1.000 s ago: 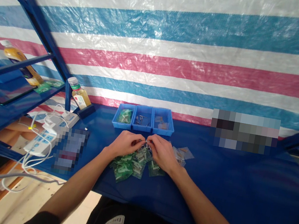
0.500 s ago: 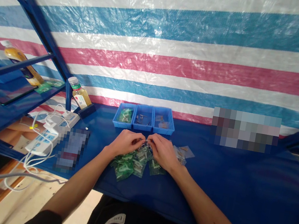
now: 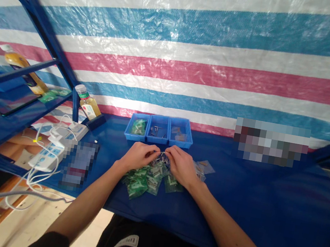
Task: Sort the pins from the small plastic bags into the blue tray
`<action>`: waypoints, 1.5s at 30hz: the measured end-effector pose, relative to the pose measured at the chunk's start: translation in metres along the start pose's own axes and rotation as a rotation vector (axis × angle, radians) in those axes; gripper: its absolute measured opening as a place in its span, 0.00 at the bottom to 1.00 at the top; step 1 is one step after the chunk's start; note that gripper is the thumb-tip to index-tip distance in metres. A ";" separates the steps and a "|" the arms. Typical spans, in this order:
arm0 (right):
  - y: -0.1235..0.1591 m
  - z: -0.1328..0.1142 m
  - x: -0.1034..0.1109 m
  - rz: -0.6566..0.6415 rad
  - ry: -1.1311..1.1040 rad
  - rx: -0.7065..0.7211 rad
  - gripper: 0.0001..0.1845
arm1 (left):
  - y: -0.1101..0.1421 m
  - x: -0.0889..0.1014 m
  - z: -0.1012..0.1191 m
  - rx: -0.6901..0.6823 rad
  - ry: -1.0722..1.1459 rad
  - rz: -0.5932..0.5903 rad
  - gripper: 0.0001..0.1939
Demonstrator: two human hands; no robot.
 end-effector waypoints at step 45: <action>0.000 0.009 0.004 0.041 -0.007 -0.117 0.12 | 0.002 0.012 -0.029 0.363 -0.036 0.386 0.18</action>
Point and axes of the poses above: each hand's wrist, its own y-axis away from the middle knuckle, its own x-axis out of the back of the hand, z = x × y, the point moved 5 cm from there along -y, towards the middle knuckle, and after that the axes turned 7 degrees about z, right-handed, at the moved point
